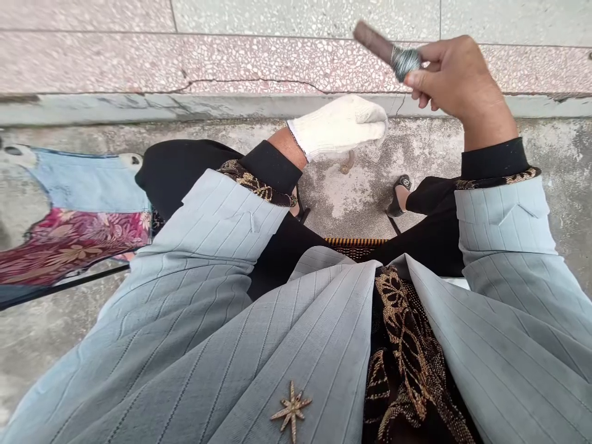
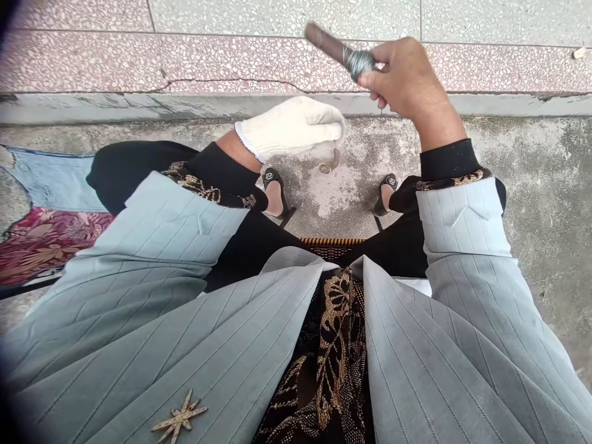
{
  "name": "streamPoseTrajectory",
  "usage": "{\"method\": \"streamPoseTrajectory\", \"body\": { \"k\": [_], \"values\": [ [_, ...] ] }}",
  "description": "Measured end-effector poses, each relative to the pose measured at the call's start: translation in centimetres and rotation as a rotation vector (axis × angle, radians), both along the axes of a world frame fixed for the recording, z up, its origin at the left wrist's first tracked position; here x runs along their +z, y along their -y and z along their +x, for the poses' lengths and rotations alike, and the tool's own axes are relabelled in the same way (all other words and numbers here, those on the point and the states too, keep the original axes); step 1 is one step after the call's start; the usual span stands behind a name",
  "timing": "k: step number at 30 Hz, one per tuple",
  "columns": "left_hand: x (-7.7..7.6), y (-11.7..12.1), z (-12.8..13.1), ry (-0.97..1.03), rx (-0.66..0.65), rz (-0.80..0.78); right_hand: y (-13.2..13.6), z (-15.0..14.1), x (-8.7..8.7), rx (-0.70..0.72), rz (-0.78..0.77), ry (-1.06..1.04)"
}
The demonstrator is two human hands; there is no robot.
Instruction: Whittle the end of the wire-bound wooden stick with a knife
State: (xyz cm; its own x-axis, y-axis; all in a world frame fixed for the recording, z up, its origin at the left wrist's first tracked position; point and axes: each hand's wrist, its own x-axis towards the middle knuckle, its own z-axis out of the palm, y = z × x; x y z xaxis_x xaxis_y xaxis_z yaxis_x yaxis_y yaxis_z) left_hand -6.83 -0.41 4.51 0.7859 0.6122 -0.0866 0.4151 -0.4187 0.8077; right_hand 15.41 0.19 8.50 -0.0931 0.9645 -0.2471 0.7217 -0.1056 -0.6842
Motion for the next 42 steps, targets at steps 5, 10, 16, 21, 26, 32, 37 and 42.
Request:
{"method": "streamPoseTrajectory", "body": {
  "k": [5,10,16,21,26,32,37,42],
  "values": [
    [0.6,0.4,-0.6,-0.084,0.000,-0.068,-1.0,0.4,-0.6,0.445,-0.397,0.396],
    [0.9,-0.1,-1.1,0.074,0.047,-0.173,-0.1,1.8,1.0,0.728,-0.502,-0.172],
    [0.7,-0.2,-0.8,0.199,0.100,-0.321,1.5,1.2,2.3,0.080,0.094,-0.637],
    [1.6,0.9,-0.5,0.136,-0.012,-0.377,0.0,0.7,0.3,-0.071,0.127,-0.532],
    [1.9,1.0,-0.3,0.066,-0.025,-0.345,-0.7,0.3,-1.0,-0.053,0.109,-0.122],
    [1.5,0.6,-0.4,-0.073,-0.031,-0.134,-0.3,-0.4,-0.3,0.171,-0.074,0.354],
    [1.3,0.3,-0.8,-0.049,0.011,0.000,-0.7,-0.3,-1.0,0.396,-0.295,0.508],
    [1.1,-0.4,-0.9,-0.067,0.146,0.058,-0.5,1.0,0.3,0.751,-0.612,0.083]
  ]
}}
